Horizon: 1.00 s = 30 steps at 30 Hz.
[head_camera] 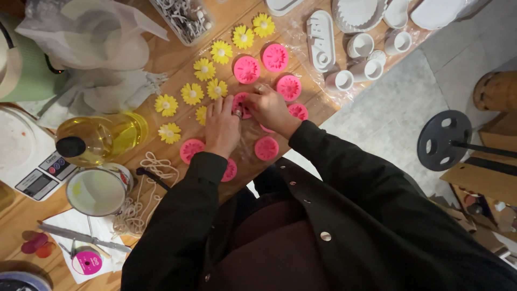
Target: Inserting wicks into flower-shaped silicone molds in a candle studio environment.
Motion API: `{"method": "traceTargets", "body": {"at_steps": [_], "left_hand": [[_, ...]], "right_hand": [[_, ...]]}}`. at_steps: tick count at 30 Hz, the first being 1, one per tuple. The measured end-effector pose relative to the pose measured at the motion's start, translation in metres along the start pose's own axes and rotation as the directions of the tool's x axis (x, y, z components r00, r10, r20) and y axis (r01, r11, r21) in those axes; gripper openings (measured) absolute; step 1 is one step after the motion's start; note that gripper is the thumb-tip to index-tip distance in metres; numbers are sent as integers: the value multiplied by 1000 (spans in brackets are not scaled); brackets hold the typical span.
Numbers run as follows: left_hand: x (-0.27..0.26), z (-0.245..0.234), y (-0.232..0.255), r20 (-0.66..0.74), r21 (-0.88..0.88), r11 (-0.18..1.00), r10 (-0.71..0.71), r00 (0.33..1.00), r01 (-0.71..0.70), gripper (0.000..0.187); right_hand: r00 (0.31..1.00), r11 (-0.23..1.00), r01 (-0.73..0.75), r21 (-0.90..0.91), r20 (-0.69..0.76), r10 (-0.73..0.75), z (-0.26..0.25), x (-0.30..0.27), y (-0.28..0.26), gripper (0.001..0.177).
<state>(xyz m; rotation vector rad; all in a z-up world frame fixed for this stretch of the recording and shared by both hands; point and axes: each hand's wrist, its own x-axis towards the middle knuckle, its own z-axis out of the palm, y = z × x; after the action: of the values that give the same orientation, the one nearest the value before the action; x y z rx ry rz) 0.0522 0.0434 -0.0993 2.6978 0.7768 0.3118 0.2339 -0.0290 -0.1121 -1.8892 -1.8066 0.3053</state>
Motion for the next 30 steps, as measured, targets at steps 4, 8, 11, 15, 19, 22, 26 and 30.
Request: {"method": "traceTargets", "body": {"at_steps": [4, 8, 11, 15, 19, 22, 26, 30], "left_hand": [[-1, 7, -3, -24, 11, 1000, 2, 1000, -2, 24], [-5, 21, -6, -19, 23, 1000, -8, 1000, 8, 22], [-6, 25, -8, -57, 11, 1000, -5, 998, 6, 21], [-5, 38, -15, -120, -197, 974, -135, 984, 110, 30], [-11, 15, 2, -118, -414, 910, -96, 988, 39, 40], [-10, 20, -8, 23, -6, 1000, -3, 1000, 4, 34], [-14, 34, -15, -70, 93, 995, -25, 997, 31, 29], [-20, 76, -48, -217, 89, 996, 18, 976, 2, 23]], "right_hand": [[999, 998, 36, 60, -14, -35, -14, 14, -10, 25], [989, 993, 14, -117, 151, 4, 1, 18, 2, 16], [986, 977, 49, -205, 167, -15, 1, 19, -5, 14], [989, 976, 63, -208, 146, -32, 37, 0, 13, 15], [993, 995, -18, -96, -114, 7, 5, -7, -23, 9], [992, 987, -49, 153, -111, 67, -45, 7, -55, 15], [995, 979, -12, -203, -95, -7, -4, -8, -43, 25], [985, 974, 13, -228, -165, -52, -4, -11, -44, 22]]}}
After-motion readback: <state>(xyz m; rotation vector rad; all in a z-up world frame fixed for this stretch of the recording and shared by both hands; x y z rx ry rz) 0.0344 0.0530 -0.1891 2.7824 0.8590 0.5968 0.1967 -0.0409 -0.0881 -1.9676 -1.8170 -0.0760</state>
